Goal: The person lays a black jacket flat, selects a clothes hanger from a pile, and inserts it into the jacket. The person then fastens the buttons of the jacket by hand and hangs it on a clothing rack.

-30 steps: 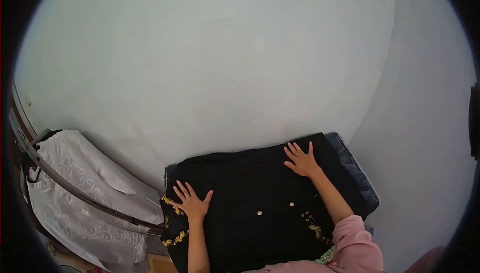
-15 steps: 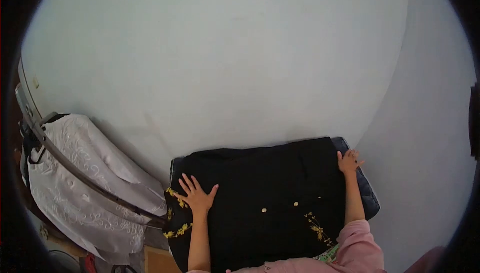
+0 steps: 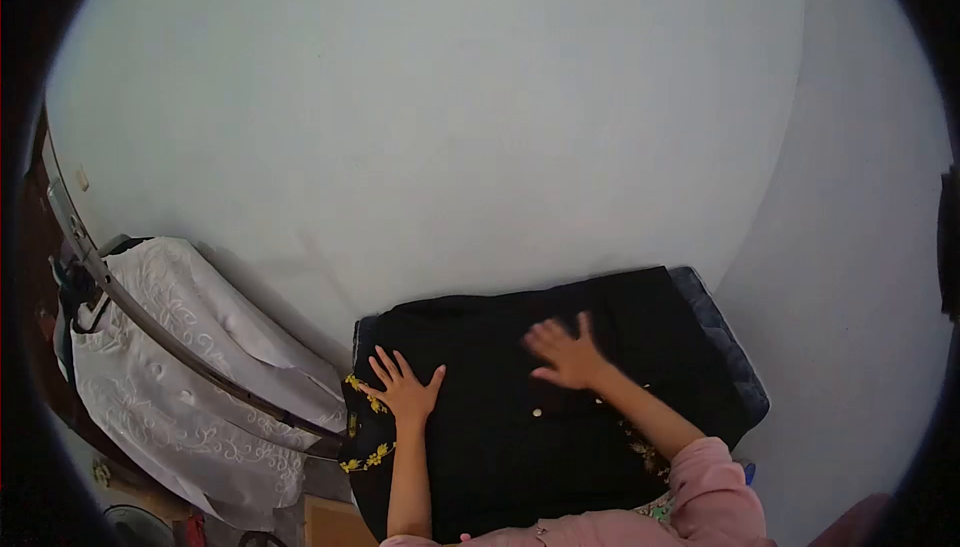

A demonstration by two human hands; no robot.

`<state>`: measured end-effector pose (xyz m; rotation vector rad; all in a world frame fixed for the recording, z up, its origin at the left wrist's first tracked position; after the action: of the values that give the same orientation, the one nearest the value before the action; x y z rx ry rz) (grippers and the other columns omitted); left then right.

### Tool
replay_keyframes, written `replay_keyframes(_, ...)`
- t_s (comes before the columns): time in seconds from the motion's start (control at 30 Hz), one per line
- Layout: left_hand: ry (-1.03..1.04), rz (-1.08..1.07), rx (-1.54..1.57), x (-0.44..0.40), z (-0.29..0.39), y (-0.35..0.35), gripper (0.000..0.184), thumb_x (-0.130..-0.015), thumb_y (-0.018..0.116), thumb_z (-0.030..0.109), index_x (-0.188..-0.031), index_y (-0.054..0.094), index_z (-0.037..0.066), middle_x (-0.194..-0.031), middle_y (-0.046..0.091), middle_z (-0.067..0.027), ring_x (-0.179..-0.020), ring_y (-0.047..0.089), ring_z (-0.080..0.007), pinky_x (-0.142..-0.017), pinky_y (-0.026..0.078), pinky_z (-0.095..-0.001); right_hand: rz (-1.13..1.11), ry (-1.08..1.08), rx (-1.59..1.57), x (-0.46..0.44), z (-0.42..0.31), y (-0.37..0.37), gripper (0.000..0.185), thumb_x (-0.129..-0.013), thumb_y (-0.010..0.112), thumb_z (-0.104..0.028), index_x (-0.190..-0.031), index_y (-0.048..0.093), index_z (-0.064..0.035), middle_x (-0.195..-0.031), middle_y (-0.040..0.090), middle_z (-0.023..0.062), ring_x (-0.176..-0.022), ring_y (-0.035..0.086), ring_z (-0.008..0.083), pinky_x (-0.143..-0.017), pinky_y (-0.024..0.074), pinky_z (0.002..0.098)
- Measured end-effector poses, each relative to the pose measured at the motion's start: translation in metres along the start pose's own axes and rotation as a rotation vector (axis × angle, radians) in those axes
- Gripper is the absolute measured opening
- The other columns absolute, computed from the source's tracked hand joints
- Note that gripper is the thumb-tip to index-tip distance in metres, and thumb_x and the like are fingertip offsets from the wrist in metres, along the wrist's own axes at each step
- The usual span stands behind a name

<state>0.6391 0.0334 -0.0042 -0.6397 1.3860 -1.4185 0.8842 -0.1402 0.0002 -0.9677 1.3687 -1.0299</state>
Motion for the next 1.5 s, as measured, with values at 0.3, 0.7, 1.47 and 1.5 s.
replay_keyframes(0.3, 0.403, 0.333, -0.009, -0.057, 0.105, -0.033, 0.059, -0.082, 0.065, 0.031, -0.136, 0.045, 0.019, -0.153, 0.013, -0.0161, -0.139, 0.013, -0.0401, -0.094, 0.008, -0.078, 0.143, 0.554, -0.002, 0.051, 0.117, -0.067, 0.05, -0.092, 0.048, -0.042, -0.132, 0.05, -0.0116, -0.152, 0.018, 0.0177, -0.141, 0.012, 0.0374, -0.098, -0.0011, 0.0748)
replay_keyframes(0.7, 0.734, 0.268, 0.036, -0.093, 0.133, -0.028, 0.012, -0.082, 0.065, 0.027, -0.086, 0.068, 0.016, -0.151, 0.025, -0.0011, -0.141, 0.015, -0.0322, -0.098, 0.01, -0.0771, 0.317, 0.249, -0.232, -0.09, 0.032, -0.051, 0.035, -0.09, 0.055, -0.03, -0.122, 0.06, -0.0152, -0.153, 0.014, 0.0147, -0.141, 0.01, 0.0393, -0.096, 0.0077, 0.0775)
replay_keyframes(1.47, 0.747, 0.787, 0.32, -0.037, 0.109, -0.107, 0.016, -0.073, 0.069, 0.012, -0.085, 0.069, 0.023, -0.139, 0.048, 0.0011, -0.141, 0.016, -0.0352, -0.097, -0.013, -0.0729, 0.365, 0.496, 0.123, -0.076, 0.033, -0.113, 0.055, -0.057, 0.082, -0.017, -0.11, 0.068, -0.0215, -0.153, 0.013, 0.0129, -0.141, 0.007, 0.0389, -0.096, 0.0051, 0.0789)
replay_keyframes(1.5, 0.75, 0.788, 0.323, -0.037, 0.108, -0.107, 0.016, -0.073, 0.069, 0.012, -0.085, 0.069, 0.023, -0.139, 0.048, 0.0011, -0.141, 0.016, -0.0352, -0.097, -0.013, -0.0729, 0.367, 0.499, 0.126, -0.071, 0.037, -0.111, 0.055, -0.057, 0.082, -0.017, -0.11, 0.068, -0.0215, -0.153, 0.013, 0.0129, -0.141, 0.007, 0.0389, -0.096, 0.0051, 0.0789)
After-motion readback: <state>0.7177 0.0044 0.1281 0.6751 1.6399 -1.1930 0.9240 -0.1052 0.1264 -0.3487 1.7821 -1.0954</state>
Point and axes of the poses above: each hand's wrist, its own x-axis away from the middle knuckle, its own y-axis out of the palm, z = x × y, the point moved 6 cm from there along -x, towards the middle knuckle
